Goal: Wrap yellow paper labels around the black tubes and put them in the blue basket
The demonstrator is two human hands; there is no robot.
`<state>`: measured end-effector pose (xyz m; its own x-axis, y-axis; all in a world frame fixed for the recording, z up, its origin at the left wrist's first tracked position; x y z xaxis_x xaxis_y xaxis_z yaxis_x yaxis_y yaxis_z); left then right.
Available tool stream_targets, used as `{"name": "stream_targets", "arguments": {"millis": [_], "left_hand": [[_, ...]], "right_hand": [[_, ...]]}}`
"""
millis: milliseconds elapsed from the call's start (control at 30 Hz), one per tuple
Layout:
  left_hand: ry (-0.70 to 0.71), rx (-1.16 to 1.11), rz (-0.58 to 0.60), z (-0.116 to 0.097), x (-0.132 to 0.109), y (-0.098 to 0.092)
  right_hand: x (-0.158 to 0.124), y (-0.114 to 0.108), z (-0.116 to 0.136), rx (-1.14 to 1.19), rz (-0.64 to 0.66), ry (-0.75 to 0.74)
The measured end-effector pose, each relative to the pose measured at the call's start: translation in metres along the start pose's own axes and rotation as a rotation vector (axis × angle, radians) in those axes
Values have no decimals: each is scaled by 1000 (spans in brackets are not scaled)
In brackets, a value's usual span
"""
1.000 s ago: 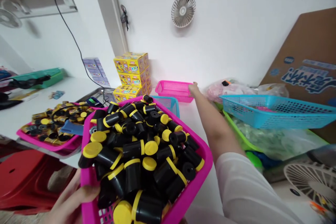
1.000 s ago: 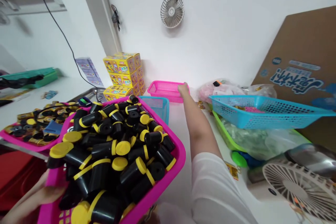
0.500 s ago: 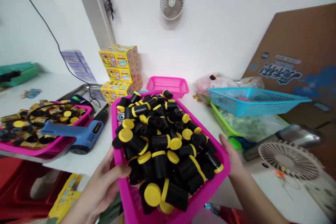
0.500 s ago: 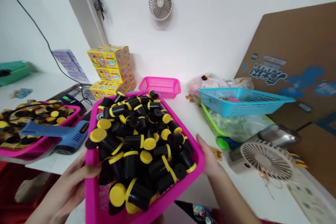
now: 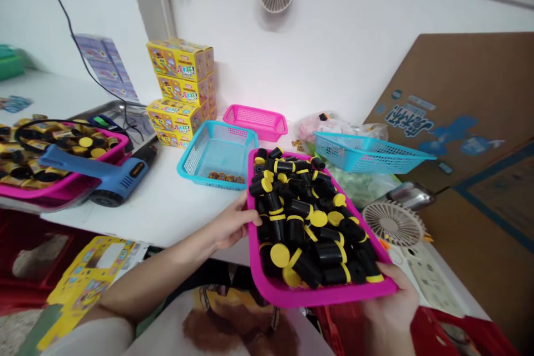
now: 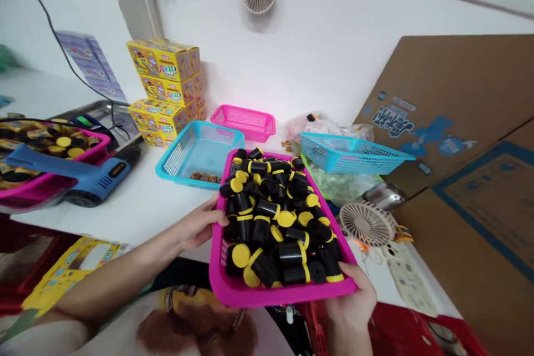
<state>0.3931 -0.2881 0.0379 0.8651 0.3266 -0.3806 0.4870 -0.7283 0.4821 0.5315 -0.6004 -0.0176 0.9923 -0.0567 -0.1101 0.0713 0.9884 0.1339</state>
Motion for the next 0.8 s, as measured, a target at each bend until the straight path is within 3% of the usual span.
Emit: {"name": "stream_targets", "arguments": {"millis": [267, 467, 633, 800], "left_hand": [[3, 12, 50, -3, 10, 13], [-85, 36, 88, 5, 38, 17], [-111, 45, 49, 15, 59, 2], [-84, 30, -3, 19, 60, -21]], "right_hand": [[3, -2, -1, 89, -107, 41], [-1, 3, 6, 304, -280, 137], [7, 16, -10, 346, -215, 205], [21, 30, -42, 335, -40, 198]]}}
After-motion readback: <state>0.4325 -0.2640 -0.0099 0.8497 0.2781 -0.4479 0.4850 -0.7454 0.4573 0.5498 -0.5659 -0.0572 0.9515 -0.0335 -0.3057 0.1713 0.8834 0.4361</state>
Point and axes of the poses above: each hand's wrist, its own x-axis towards the middle knuckle, its own y-axis out of the palm, z = x × y, the point moved 2 cm from there along x, towards the middle knuckle, and after that the axes turned 8 degrees about -z, right-handed, at the moved point
